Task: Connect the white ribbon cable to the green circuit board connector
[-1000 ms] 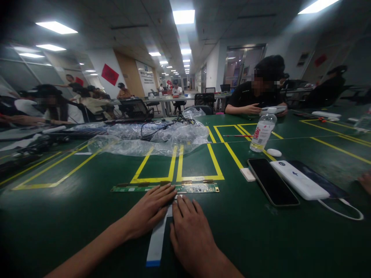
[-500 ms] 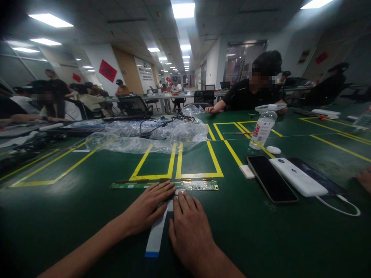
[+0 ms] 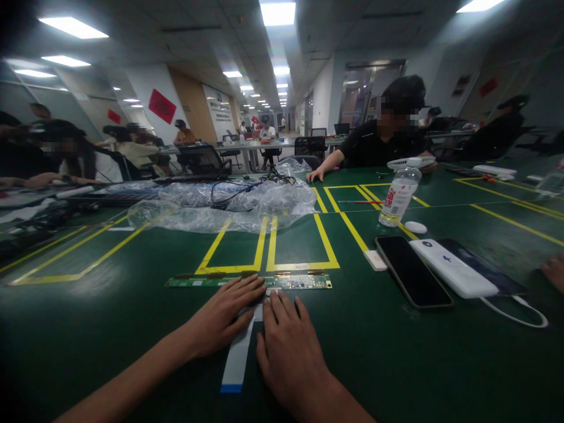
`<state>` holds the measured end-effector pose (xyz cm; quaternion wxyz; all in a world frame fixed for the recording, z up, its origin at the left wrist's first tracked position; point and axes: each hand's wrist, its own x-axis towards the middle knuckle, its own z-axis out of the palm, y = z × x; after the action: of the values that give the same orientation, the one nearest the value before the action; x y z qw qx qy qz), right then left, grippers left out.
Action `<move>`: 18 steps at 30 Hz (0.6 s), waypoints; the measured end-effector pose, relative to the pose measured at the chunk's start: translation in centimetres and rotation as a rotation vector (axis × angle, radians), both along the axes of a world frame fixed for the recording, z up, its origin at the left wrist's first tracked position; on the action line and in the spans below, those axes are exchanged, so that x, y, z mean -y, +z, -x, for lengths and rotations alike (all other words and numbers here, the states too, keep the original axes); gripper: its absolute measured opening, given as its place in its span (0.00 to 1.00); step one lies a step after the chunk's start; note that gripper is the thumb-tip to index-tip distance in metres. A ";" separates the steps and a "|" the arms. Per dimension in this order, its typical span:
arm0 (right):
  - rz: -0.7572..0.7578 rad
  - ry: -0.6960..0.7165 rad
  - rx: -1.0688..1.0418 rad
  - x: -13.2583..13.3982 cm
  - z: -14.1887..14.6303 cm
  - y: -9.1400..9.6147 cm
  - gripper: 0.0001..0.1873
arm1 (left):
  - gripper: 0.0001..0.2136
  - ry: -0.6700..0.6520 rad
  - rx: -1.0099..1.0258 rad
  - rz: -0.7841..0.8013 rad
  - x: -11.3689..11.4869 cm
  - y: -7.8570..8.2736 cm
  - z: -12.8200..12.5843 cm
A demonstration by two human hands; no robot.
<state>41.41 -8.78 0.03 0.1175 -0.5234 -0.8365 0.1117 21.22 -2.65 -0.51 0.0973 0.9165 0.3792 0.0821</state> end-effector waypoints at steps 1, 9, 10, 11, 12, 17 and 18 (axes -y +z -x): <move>0.001 0.001 -0.001 0.0 0.0 0.0 0.29 | 0.27 -0.001 -0.002 0.000 0.0 0.0 0.0; 0.053 0.031 -0.017 -0.3 -0.7 0.8 0.30 | 0.26 -0.012 0.005 -0.002 0.0 -0.1 0.1; 0.060 0.038 -0.023 -0.4 -0.8 0.9 0.30 | 0.26 -0.016 0.007 -0.001 0.0 -0.1 0.1; 0.068 0.049 -0.029 -0.5 -1.0 1.1 0.29 | 0.26 -0.019 0.010 0.000 0.0 -0.1 0.1; 0.076 0.061 -0.034 -0.7 -1.2 1.2 0.29 | 0.27 -0.022 0.013 0.000 0.0 -0.1 0.1; 0.105 0.107 -0.034 -1.2 -1.8 1.6 0.28 | 0.26 -0.030 0.020 0.011 0.1 0.1 0.1; 0.107 0.113 -0.030 -1.3 -1.8 1.6 0.28 | 0.26 -0.028 0.019 0.013 0.2 0.1 0.1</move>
<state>43.26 -7.47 1.63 0.0956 -0.4792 -0.8557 0.1704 21.08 -2.80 -0.42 0.1080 0.9203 0.3658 0.0868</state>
